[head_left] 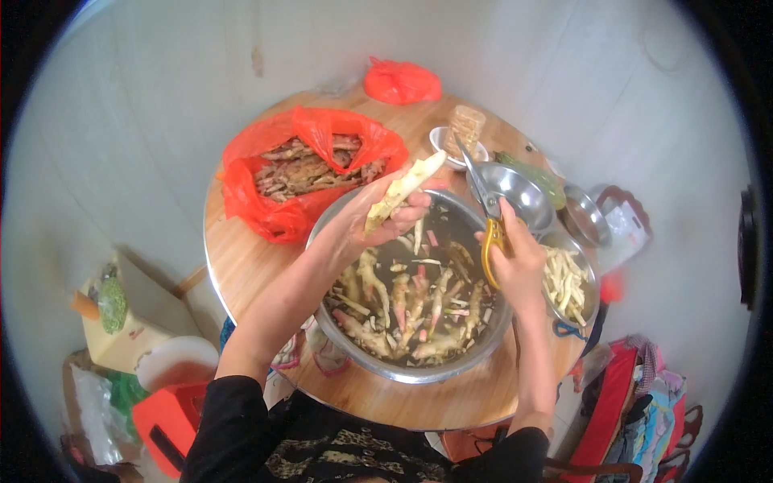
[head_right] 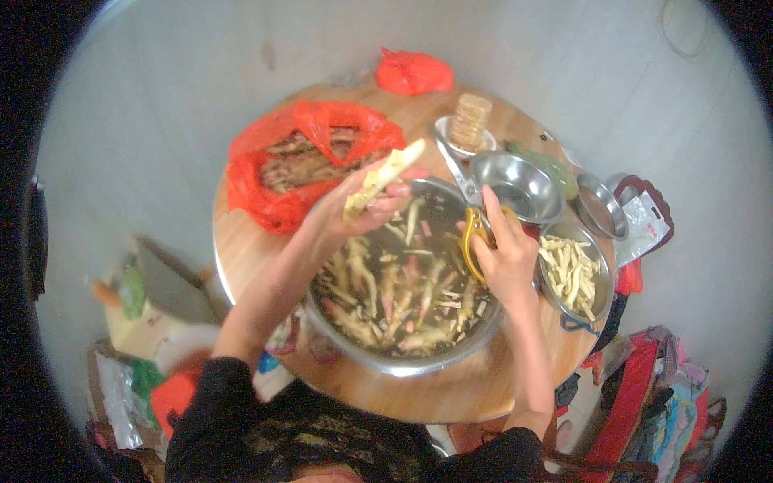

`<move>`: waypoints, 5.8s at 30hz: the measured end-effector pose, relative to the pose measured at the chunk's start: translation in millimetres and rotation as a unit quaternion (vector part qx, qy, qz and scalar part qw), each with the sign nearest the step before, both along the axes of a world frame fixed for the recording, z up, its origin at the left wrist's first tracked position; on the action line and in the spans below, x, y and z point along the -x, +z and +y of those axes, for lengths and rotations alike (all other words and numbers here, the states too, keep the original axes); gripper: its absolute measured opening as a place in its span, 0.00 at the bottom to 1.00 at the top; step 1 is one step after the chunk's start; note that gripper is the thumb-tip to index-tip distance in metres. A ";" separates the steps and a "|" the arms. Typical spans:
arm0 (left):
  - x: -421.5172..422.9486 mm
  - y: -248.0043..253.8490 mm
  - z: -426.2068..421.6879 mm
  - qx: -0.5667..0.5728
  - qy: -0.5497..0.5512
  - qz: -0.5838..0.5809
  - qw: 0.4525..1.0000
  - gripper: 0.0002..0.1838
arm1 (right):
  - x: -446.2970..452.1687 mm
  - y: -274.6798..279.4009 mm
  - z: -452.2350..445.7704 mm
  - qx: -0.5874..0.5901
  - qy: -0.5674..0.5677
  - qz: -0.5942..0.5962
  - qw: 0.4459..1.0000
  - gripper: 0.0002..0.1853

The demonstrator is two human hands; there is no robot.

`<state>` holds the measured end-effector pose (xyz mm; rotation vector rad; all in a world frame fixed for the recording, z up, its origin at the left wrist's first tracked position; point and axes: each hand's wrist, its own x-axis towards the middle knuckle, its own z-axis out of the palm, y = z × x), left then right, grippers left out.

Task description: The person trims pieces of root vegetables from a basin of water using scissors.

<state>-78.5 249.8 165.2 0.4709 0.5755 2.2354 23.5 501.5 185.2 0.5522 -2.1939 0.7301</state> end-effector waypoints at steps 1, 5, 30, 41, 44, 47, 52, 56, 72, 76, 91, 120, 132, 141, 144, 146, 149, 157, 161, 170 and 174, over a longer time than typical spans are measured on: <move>2.0 -0.4 -1.0 -0.012 -0.012 -0.002 1.000 0.22 | -0.6 -0.2 3.2 -0.042 0.019 0.000 0.999 0.35; 0.7 3.1 1.2 -0.001 0.011 -0.045 0.999 0.29 | -17.5 -1.0 -0.5 -0.115 0.061 -0.070 0.989 0.37; -7.5 6.4 0.3 0.018 0.076 0.011 0.997 0.25 | -12.6 -21.0 1.5 -0.070 0.097 -0.075 0.990 0.34; -13.2 12.3 4.0 0.075 0.152 0.023 0.985 0.26 | -33.3 -18.7 -15.1 -0.004 0.134 -0.186 0.973 0.36; -13.0 13.3 7.2 0.073 0.163 0.011 0.984 0.26 | -34.4 -18.4 -21.2 -0.029 0.116 -0.187 0.975 0.37; 4.9 -2.3 -3.2 0.026 0.070 0.072 0.995 0.24 | -35.0 -22.0 -18.2 -0.010 0.172 -0.214 0.962 0.36; -10.5 11.4 3.7 0.158 0.193 0.042 0.967 0.17 | -25.1 -22.8 -8.3 0.000 0.142 -0.218 0.966 0.35; 10.0 -15.5 5.0 0.097 0.216 0.023 0.971 0.14 | -21.8 -22.4 -11.8 -0.071 0.078 -0.168 0.980 0.36; 1.0 -2.1 -8.3 0.010 0.149 0.059 0.987 0.27 | -30.2 -12.8 -19.8 0.118 0.118 -0.349 0.922 0.32; -1.8 3.2 -10.7 0.059 0.183 0.066 0.979 0.25 | -33.0 -17.8 -18.5 0.040 0.165 -0.356 0.919 0.33; 3.4 -3.0 -9.2 0.012 0.172 0.019 0.985 0.25 | -25.3 -34.0 -22.3 0.066 0.111 -0.225 0.966 0.34; 8.6 -8.6 -5.8 -0.037 0.111 -0.021 0.993 0.15 | -15.0 -29.5 -21.2 0.062 0.108 -0.229 0.965 0.35; 4.0 -6.2 -7.2 -0.101 0.091 -0.121 0.983 0.21 | -12.0 -35.0 -28.2 0.067 0.108 -0.268 0.955 0.35; 6.6 -4.7 -8.3 -0.148 0.074 -0.163 0.973 0.22 | -13.8 -21.9 -36.0 -0.032 0.160 -0.239 0.957 0.36; 5.4 -6.9 -8.1 -0.132 0.110 -0.183 0.968 0.19 | -5.0 -26.8 -37.7 -0.005 0.154 -0.222 0.963 0.36; 6.5 -8.1 -9.2 -0.118 0.105 -0.132 0.979 0.17 | -2.5 -35.0 -38.1 -0.108 0.130 -0.150 0.974 0.37; 10.7 -10.0 -8.8 -0.131 0.090 -0.173 0.972 0.15 | -10.1 -32.8 -34.1 -0.165 0.137 -0.143 0.966 0.37; 8.6 -6.1 -5.6 -0.106 0.143 -0.178 0.968 0.12 | -12.1 -26.8 -33.4 -0.130 0.112 -0.150 0.974 0.38; 6.2 -1.1 -6.5 -0.099 0.151 -0.177 0.968 0.11 | -13.9 -29.5 -31.2 -0.153 0.127 -0.125 0.972 0.39; 15.6 -17.6 -12.4 -0.109 0.145 -0.143 0.973 0.16 | -18.1 -48.0 -36.2 -0.153 0.128 -0.122 0.972 0.36; 16.4 -12.5 -7.8 -0.127 0.148 -0.152 0.969 0.16 | -28.2 -31.2 -33.5 -0.022 0.153 -0.267 0.951 0.35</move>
